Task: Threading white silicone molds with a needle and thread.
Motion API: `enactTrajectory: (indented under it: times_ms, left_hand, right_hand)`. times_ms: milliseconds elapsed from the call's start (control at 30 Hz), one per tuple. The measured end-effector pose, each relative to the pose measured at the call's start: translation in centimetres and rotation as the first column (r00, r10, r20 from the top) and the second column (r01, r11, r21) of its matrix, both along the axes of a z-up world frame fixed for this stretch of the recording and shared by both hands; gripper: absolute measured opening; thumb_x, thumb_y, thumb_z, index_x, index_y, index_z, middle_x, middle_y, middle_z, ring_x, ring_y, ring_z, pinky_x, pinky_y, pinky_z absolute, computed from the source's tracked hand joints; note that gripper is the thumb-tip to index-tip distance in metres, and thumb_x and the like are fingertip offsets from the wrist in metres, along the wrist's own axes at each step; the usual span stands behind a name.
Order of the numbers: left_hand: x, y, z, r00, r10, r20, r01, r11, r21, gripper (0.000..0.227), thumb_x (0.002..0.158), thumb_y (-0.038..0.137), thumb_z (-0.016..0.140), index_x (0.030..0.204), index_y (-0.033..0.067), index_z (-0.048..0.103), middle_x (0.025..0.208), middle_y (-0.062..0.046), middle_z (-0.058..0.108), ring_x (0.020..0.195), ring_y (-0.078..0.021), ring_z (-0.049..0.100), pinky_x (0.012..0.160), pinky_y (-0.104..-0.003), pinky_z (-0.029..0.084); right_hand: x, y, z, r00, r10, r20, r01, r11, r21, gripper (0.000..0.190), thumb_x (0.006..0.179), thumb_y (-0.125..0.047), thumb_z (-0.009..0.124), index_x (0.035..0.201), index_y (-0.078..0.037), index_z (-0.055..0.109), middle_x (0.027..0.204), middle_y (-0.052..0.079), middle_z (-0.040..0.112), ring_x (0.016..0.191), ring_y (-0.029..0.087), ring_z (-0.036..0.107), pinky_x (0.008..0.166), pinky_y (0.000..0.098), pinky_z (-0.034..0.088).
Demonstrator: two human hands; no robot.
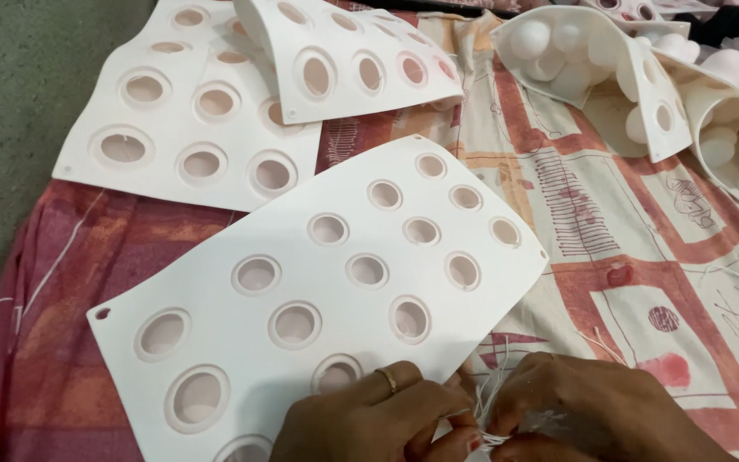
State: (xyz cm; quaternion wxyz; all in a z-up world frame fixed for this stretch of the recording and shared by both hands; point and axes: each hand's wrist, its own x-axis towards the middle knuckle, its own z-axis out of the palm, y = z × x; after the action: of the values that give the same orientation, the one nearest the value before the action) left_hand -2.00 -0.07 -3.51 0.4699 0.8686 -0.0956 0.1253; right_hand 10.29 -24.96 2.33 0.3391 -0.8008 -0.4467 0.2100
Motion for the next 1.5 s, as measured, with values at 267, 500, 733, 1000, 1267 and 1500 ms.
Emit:
enactTrajectory:
  times_ms: [267,500,733,1000,1267,1500]
  left_hand:
    - [0.0,0.2,0.3,0.998,0.051,0.026,-0.049,0.997,-0.061,0.013,0.087,0.028,0.081,0.097,0.0212,0.077,0.073,0.005,0.066,0.062,-0.0053,0.07,0.053,-0.025,0.057]
    - [-0.4,0.5,1.1,0.991,0.132,-0.016,-0.132,0.973,-0.188,0.008,0.082,0.018,0.082,0.087,0.0152,0.076,0.061,0.003,0.061,0.052,-0.0062,0.062,0.049,-0.025,0.05]
    - [-0.3,0.4,1.5,0.981,0.192,-0.043,-0.196,0.954,-0.226,0.011,0.077,0.011,0.086,0.083,0.0112,0.077,0.051,0.003,0.051,0.043,-0.0064,0.052,0.041,-0.027,0.04]
    - [-0.4,0.4,1.6,0.98,0.191,-0.055,-0.199,0.956,-0.216,0.01,0.078,0.011,0.085,0.083,0.0124,0.076,0.052,0.003,0.05,0.045,-0.0063,0.052,0.042,-0.027,0.041]
    - [-0.5,0.3,1.3,0.978,0.204,-0.044,-0.209,0.956,-0.205,0.009,0.08,0.012,0.083,0.085,0.0135,0.076,0.055,0.002,0.056,0.047,-0.0084,0.055,0.046,-0.028,0.044]
    - [-0.6,0.5,1.5,0.979,0.184,-0.088,-0.198,0.96,-0.196,0.009,0.08,0.015,0.084,0.086,0.0142,0.077,0.057,0.001,0.058,0.048,-0.0096,0.058,0.047,-0.029,0.046]
  right_hand:
    - [0.2,0.0,0.2,0.998,0.002,0.067,-0.002,1.0,0.013,0.013,0.087,-0.019,0.081,0.099,-0.018,0.075,0.103,-0.006,0.076,0.1,0.011,0.074,0.081,0.0296,0.059]
    - [2.9,-2.4,0.6,0.918,-0.134,0.372,0.178,0.98,-0.086,0.02,0.082,-0.022,0.083,0.101,-0.02,0.077,0.098,-0.01,0.078,0.091,0.008,0.075,0.075,0.0274,0.059]
    - [6.9,-2.5,1.1,0.739,-0.21,0.64,0.449,0.862,-0.236,0.018,0.08,-0.02,0.081,0.097,-0.018,0.075,0.094,-0.003,0.08,0.088,0.013,0.075,0.077,0.0308,0.064]
    - [5.3,0.1,1.5,0.375,-0.03,0.926,0.293,0.952,-0.088,0.04,0.069,-0.03,0.076,0.107,-0.021,0.072,0.136,0.009,0.062,0.129,0.032,0.057,0.1,0.0522,0.05]
    - [1.7,0.4,0.3,0.689,-0.004,0.725,0.115,0.988,-0.104,0.03,0.085,-0.024,0.07,0.114,-0.025,0.073,0.131,-0.003,0.066,0.129,0.022,0.06,0.101,0.0425,0.05]
    - [2.5,0.6,-0.7,0.789,0.09,0.608,0.025,0.984,-0.177,0.031,0.086,-0.024,0.07,0.117,-0.023,0.075,0.134,-0.002,0.063,0.13,0.025,0.055,0.1,0.0396,0.05]
